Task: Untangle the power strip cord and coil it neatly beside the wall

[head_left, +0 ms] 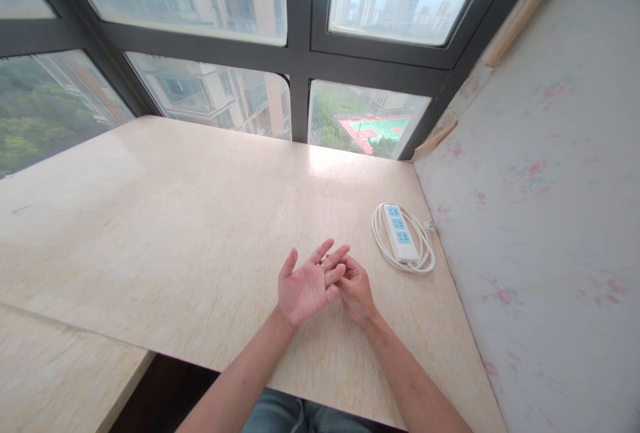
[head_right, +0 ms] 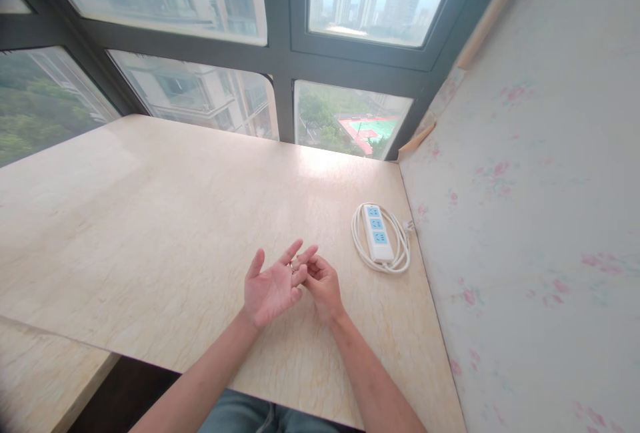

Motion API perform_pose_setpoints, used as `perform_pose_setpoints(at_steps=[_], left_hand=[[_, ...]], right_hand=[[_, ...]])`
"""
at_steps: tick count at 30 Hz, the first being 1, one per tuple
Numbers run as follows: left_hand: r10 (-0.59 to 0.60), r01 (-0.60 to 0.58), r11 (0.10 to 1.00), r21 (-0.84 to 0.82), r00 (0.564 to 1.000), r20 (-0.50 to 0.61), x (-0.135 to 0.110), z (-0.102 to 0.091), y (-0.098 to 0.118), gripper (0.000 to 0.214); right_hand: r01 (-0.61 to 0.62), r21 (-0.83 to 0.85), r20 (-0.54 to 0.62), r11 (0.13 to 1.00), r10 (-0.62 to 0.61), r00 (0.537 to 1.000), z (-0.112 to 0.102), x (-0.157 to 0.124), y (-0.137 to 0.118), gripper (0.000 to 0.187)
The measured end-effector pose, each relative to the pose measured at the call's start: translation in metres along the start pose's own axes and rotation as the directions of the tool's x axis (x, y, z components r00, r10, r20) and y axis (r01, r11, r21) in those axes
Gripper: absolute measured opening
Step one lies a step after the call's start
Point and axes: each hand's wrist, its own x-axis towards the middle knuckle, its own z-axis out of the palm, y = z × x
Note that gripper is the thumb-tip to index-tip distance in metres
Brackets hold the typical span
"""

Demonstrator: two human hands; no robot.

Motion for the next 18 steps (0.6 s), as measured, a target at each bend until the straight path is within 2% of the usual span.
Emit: perform_pose_setpoints(at_steps=[4, 11, 14, 18], left_hand=[[-0.033, 0.034, 0.999, -0.016, 0.999, 0.038, 0.001, 0.007, 0.002, 0.083], [-0.132, 0.130, 0.991, 0.024, 0.988, 0.085, 0.000, 0.004, 0.004, 0.095], [-0.147, 0.146, 0.989, 0.021, 0.985, 0.093, 0.000, 0.003, 0.003, 0.097], [-0.156, 0.156, 0.988, 0.007, 0.984, 0.089, 0.001, 0.001, 0.002, 0.102]], right_hand=[[-0.052, 0.018, 0.010, 0.998, 0.052, 0.999, -0.002, 0.001, 0.000, 0.025], [-0.161, 0.127, 0.154, 0.979, 0.141, 0.978, -0.007, 0.004, -0.010, 0.036], [-0.177, 0.171, 0.139, 0.969, 0.154, 0.978, -0.008, 0.003, -0.010, 0.039], [-0.158, 0.140, 0.101, 0.977, 0.145, 0.984, -0.008, 0.003, -0.006, 0.032]])
